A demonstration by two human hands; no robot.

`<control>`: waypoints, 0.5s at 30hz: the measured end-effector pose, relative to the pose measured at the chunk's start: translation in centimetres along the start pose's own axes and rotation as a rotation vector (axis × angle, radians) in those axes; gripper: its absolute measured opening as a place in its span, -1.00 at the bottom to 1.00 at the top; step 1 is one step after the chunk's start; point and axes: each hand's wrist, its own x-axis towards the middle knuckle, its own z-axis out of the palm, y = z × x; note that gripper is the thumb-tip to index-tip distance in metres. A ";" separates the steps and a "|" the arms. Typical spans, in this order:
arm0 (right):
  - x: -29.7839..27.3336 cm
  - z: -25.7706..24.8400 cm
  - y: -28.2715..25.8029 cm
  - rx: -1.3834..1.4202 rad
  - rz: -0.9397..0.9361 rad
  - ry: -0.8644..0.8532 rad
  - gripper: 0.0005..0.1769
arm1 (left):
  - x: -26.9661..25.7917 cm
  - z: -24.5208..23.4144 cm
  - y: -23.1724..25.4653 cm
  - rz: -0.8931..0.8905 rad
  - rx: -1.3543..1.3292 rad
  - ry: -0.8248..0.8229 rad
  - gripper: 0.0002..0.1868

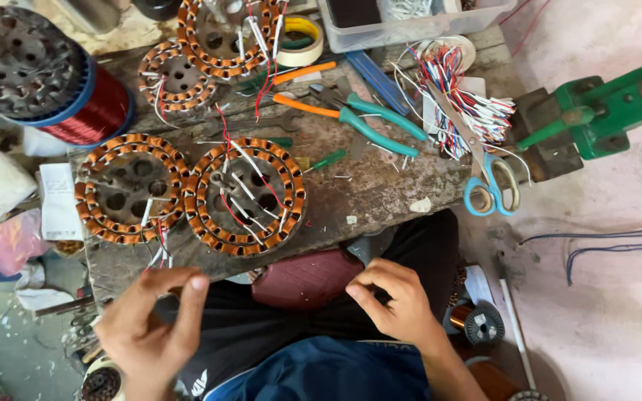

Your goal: The person sits on the floor and works on a motor stator, stripping and twisting wires, then soldering connections between the copper windings and lead wires. They use pliers, a soldering iron, and electrical tape to secure and insulate the connections.

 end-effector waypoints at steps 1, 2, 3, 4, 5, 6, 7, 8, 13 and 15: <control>0.7 0.0 -0.6 0.002 -0.029 -0.009 -0.91 | -0.5 0.4 -0.1 -0.009 -0.054 0.015 -0.86; 1.4 0.1 -1.2 0.009 -0.063 -0.030 -0.92 | -1.0 0.5 -0.1 -0.025 -0.101 0.038 -0.84; 2.0 0.6 -1.7 0.015 -0.071 -0.041 -0.91 | -1.0 0.6 -0.2 -0.030 -0.117 0.031 -0.83; 2.6 1.1 -2.2 0.024 -0.086 -0.064 -0.91 | -0.8 0.5 -0.1 -0.040 -0.127 0.035 -0.81; 3.1 1.7 -2.7 0.034 -0.101 -0.087 -0.91 | -0.5 0.4 0.0 -0.051 -0.137 0.039 -0.80; 3.5 2.2 -3.1 0.025 -0.127 -0.121 -0.91 | 0.1 0.3 0.1 -0.032 -0.149 0.038 -0.78; 3.8 2.8 -3.5 0.016 -0.153 -0.155 -0.91 | 0.9 0.2 0.2 -0.013 -0.161 0.037 -0.77; 3.9 3.4 -3.9 0.007 -0.176 -0.186 -0.91 | 1.8 0.1 0.4 0.006 -0.173 0.032 -0.75; 3.0 4.5 -2.0 -0.140 -0.057 -0.361 -0.88 | 5.9 1.0 1.6 0.051 -0.201 -0.065 -0.61; 1.5 4.2 0.5 -0.170 0.038 -0.373 -0.85 | 5.6 1.6 2.0 0.033 -0.120 -0.021 -0.64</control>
